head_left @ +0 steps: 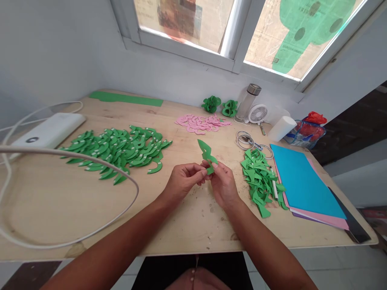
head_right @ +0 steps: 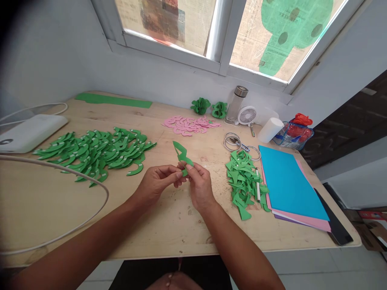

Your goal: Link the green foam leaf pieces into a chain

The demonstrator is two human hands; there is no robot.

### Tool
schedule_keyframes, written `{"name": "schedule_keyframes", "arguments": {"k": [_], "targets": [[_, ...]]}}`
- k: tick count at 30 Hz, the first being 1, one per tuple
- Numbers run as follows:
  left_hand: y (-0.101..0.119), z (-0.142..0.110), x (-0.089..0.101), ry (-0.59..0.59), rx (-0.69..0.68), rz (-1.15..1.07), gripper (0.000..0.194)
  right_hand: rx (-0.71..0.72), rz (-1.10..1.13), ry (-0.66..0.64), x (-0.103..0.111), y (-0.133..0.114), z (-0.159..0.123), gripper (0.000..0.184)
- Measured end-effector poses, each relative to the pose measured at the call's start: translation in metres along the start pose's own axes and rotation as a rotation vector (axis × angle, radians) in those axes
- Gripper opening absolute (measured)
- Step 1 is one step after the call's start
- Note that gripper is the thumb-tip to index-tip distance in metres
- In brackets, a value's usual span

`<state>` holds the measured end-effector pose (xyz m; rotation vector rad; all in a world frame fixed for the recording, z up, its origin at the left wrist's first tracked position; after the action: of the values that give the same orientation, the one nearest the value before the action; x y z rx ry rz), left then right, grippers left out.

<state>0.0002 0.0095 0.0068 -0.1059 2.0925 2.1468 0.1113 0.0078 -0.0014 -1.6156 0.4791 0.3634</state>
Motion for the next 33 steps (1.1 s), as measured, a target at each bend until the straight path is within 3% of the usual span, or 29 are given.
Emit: {"name": "schedule_keyframes", "arguments": {"k": [33], "targets": [[-0.0016,-0.0004,0.0031,0.019,-0.063,0.024,0.012,-0.094,0.044,-0.160,0.0006,-0.0085,0.0033,0.030]]}}
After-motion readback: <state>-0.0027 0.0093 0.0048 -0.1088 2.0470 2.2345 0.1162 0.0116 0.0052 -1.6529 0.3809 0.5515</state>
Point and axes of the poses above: each hand's wrist, its own z-axis towards the middle knuckle, its own x-axis out of the back of the hand, y = z × x, the point moved 3 cm from there along z, towards the middle knuckle, and after that the axes turned 9 degrees about y, right-handed, at the moved point
